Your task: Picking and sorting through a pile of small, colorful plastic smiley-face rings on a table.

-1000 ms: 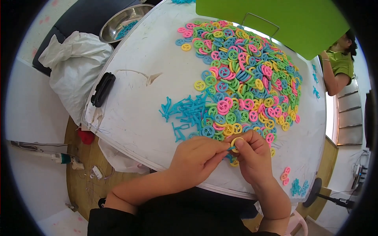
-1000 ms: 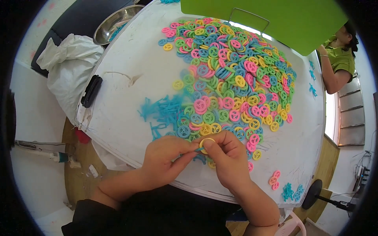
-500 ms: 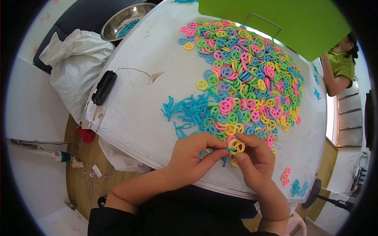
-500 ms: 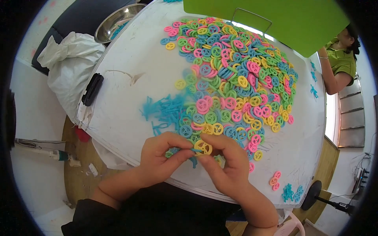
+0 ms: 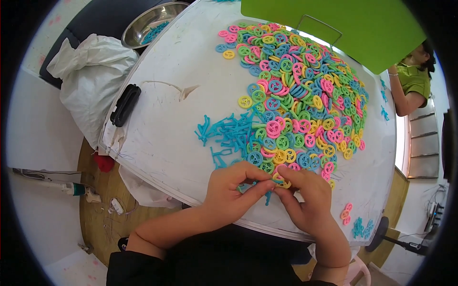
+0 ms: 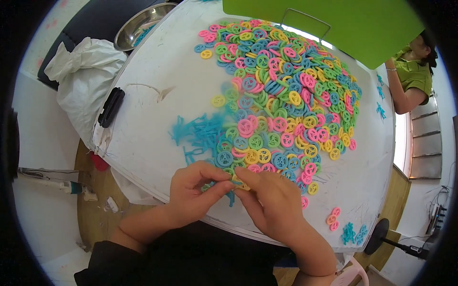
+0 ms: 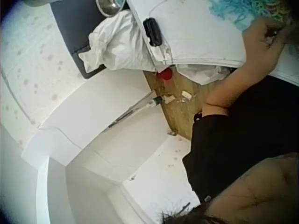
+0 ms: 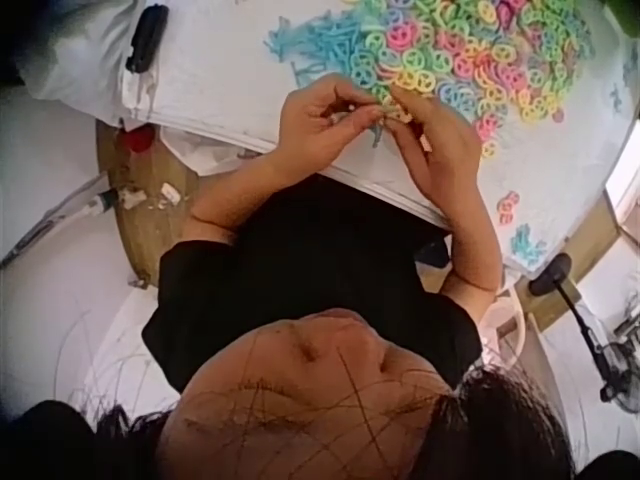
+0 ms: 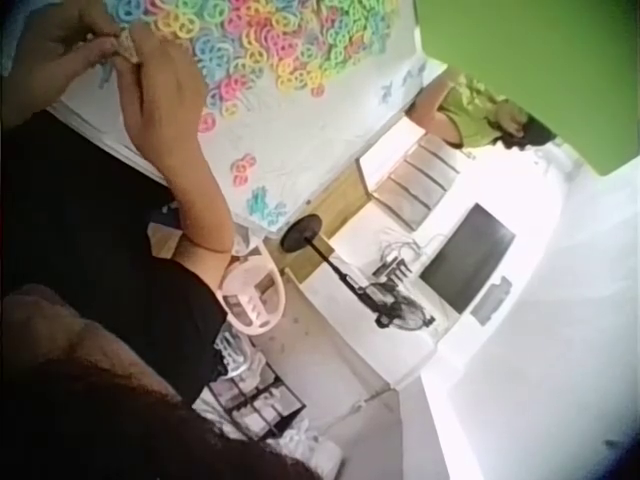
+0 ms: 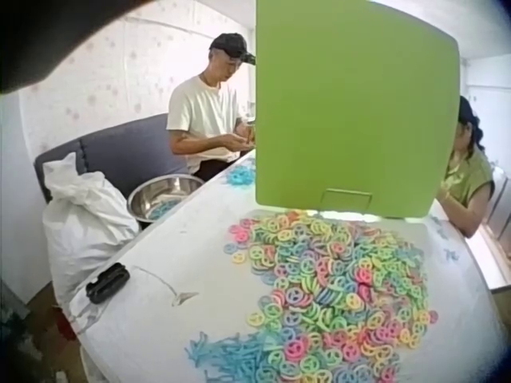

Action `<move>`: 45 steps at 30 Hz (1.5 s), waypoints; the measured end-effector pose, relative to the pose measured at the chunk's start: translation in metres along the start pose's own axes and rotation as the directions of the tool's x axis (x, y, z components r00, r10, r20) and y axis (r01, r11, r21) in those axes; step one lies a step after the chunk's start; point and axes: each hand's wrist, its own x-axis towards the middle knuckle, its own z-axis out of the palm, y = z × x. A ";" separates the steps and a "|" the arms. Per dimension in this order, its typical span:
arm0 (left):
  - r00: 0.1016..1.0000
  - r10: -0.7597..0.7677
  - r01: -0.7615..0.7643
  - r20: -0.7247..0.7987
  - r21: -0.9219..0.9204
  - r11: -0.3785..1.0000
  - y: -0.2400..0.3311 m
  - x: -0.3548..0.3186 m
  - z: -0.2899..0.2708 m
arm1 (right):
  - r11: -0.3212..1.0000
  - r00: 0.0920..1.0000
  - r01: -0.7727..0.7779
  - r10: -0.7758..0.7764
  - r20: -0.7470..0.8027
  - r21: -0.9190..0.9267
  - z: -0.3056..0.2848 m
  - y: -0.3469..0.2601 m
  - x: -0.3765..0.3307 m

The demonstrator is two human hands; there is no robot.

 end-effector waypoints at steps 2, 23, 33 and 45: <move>0.995 0.098 -0.098 0.007 0.113 0.989 0.002 0.000 -0.002 | 0.737 0.937 -0.336 0.327 0.126 0.586 -0.001 0.000 -0.004; 0.975 -0.166 0.098 -0.147 -0.385 0.918 0.007 0.017 -0.005 | 0.889 0.906 0.366 -0.408 -0.114 -0.276 -0.003 0.002 0.007; 0.999 0.040 -0.039 0.000 0.186 0.982 0.024 -0.007 -0.019 | 0.933 0.934 0.352 -0.344 0.100 -0.078 0.008 -0.010 -0.005; 0.974 0.223 -0.216 0.043 0.476 0.852 0.015 -0.004 -0.038 | 0.775 0.875 -0.407 0.482 -0.036 0.485 -0.010 0.020 0.002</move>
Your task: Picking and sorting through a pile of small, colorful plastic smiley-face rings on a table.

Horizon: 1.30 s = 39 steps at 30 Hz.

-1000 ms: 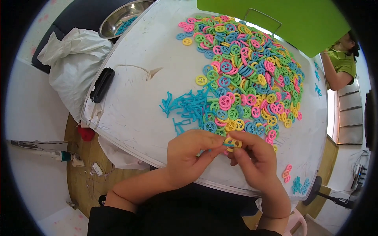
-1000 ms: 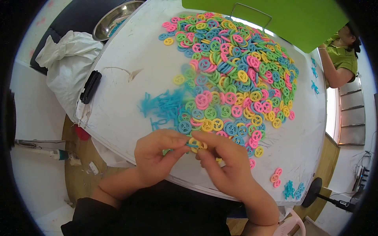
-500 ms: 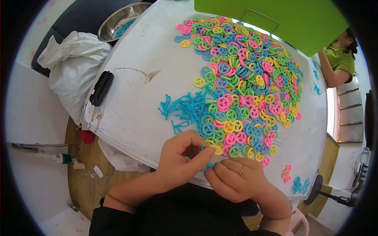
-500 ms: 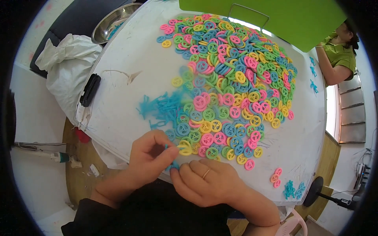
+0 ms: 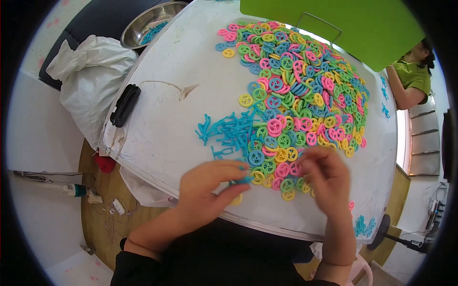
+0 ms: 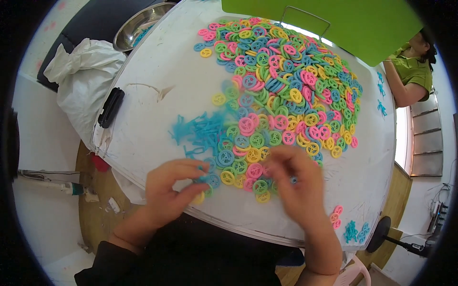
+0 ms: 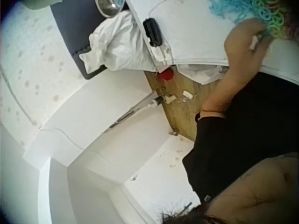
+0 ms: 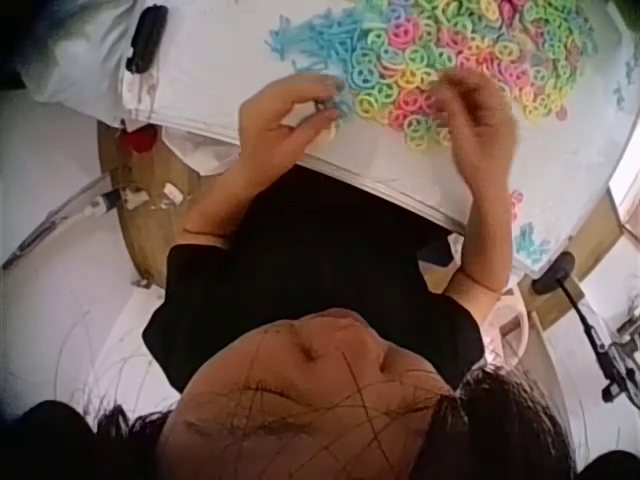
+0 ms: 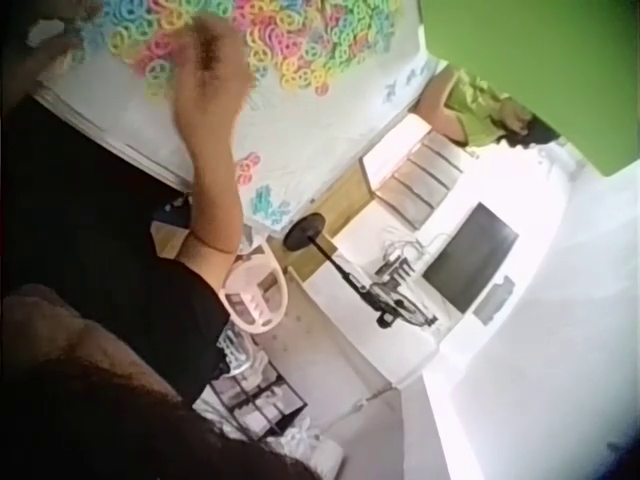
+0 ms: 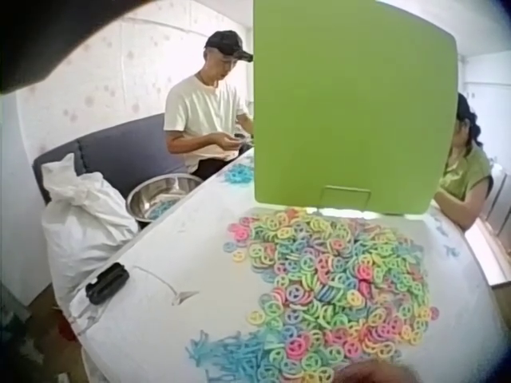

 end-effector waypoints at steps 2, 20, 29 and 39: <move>0.992 0.072 -0.066 -0.104 0.061 0.996 -0.007 0.003 -0.006 | 0.943 0.979 0.079 -0.135 -0.154 -0.322 -0.019 -0.002 0.009; 0.994 -0.033 0.036 -0.102 0.020 0.999 -0.007 0.004 0.007 | 0.627 0.951 0.273 -0.289 0.107 -0.730 0.010 0.011 0.028; 0.992 -0.097 0.092 -0.080 -0.070 0.993 -0.007 0.007 0.010 | 0.996 0.992 -0.013 0.002 -0.124 -0.085 -0.002 -0.005 0.014; 0.994 -0.106 0.103 -0.028 -0.100 0.990 -0.007 0.006 0.015 | 0.981 0.969 -0.195 0.193 0.156 -0.001 0.017 0.002 0.008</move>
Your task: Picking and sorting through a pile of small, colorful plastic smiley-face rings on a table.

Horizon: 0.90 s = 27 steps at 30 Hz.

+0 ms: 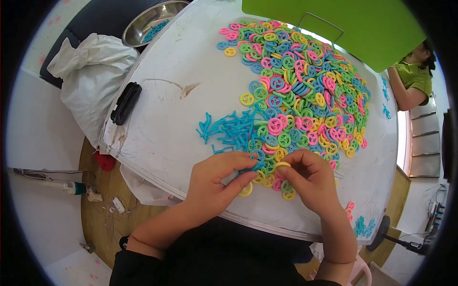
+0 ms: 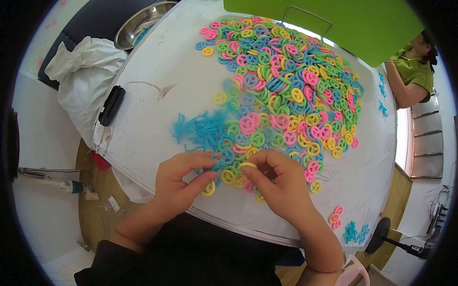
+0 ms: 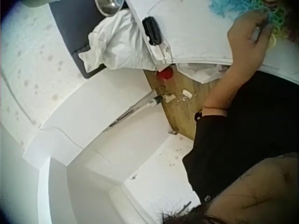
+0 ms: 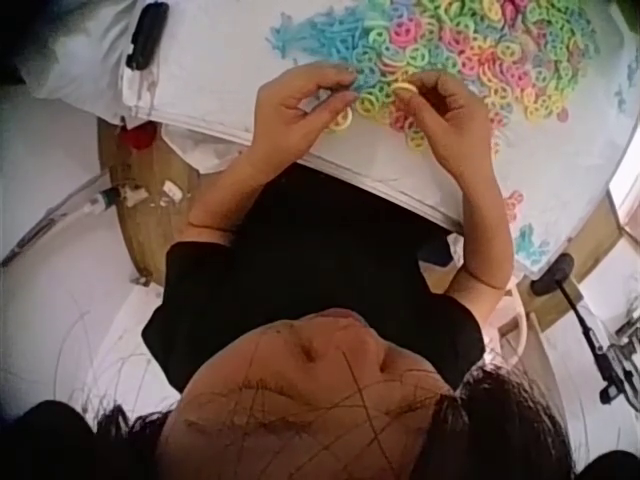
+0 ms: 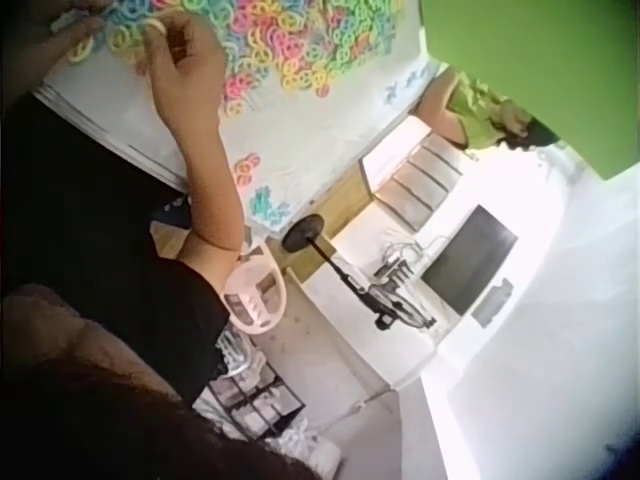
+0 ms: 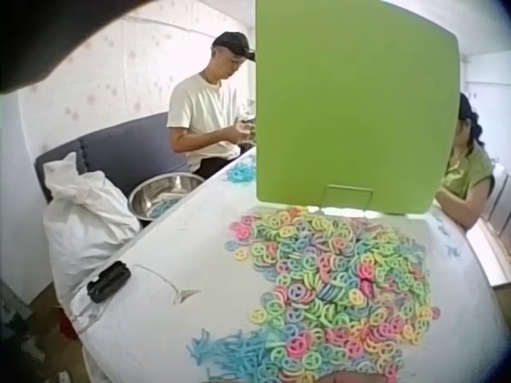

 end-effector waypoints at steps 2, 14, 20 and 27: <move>0.999 0.016 -0.016 -0.030 0.003 1.000 -0.001 0.000 -0.002 | 0.864 0.950 0.266 -0.310 -0.035 -0.426 -0.006 0.009 0.008; 0.998 -0.023 0.022 -0.062 -0.014 1.000 -0.005 0.000 -0.007 | 0.368 0.736 0.579 -0.620 0.272 -0.728 0.033 0.018 0.001; 0.998 0.019 -0.018 -0.056 0.020 1.000 -0.005 0.001 -0.007 | 0.525 0.760 0.607 -0.603 0.242 -0.597 0.018 0.005 0.002; 0.998 0.019 -0.017 0.053 -0.028 0.999 0.006 0.000 0.006 | 0.894 0.994 -0.023 -0.028 0.108 0.447 0.003 0.001 -0.003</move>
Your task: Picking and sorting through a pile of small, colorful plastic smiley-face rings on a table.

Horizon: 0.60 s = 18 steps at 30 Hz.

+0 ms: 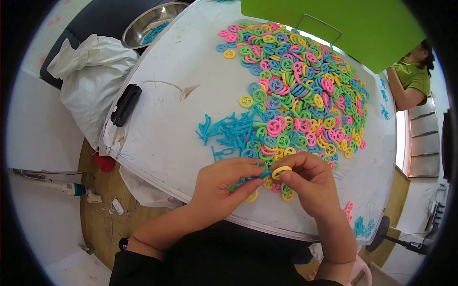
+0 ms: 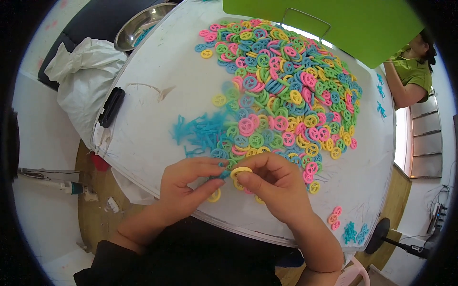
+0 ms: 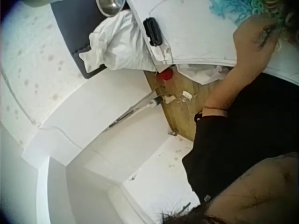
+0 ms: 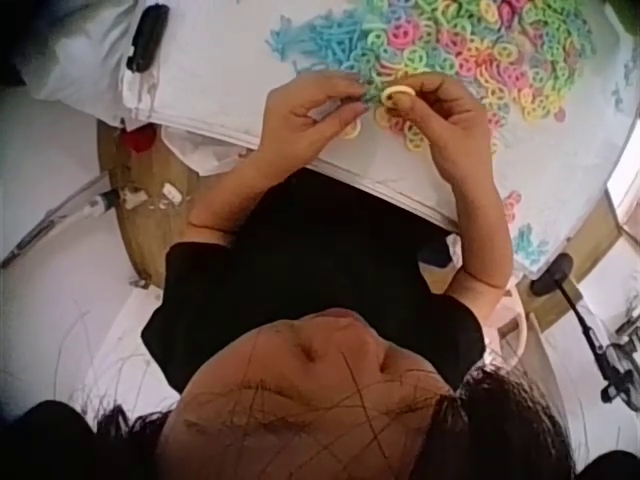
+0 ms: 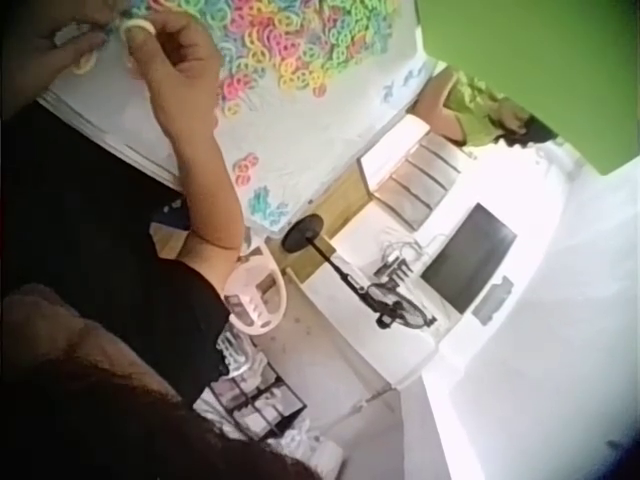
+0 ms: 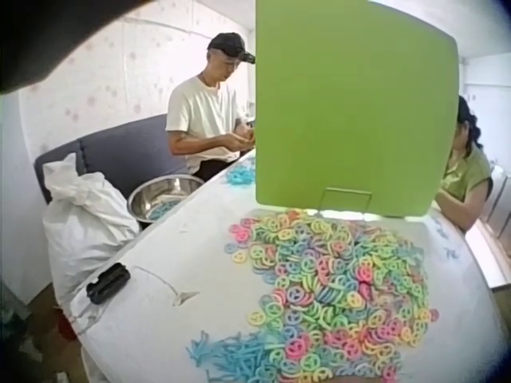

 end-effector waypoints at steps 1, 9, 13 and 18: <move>1.000 -0.015 0.016 0.011 -0.039 0.999 0.002 0.001 0.003 | 1.000 1.000 0.002 -0.002 -0.004 0.000 0.000 0.000 -0.001; 0.982 0.158 -0.144 -0.104 0.127 0.981 0.002 -0.002 0.021 | 0.963 0.989 -0.088 0.114 -0.091 0.254 0.007 0.008 -0.003; 0.929 0.366 -0.319 -0.053 0.386 0.866 0.005 0.000 0.024 | 0.957 0.984 -0.086 0.125 -0.127 0.277 0.009 0.014 -0.003; 0.977 0.211 -0.185 -0.035 0.358 0.915 0.012 -0.001 0.017 | 0.986 0.986 0.094 -0.112 -0.120 -0.141 0.010 0.007 -0.006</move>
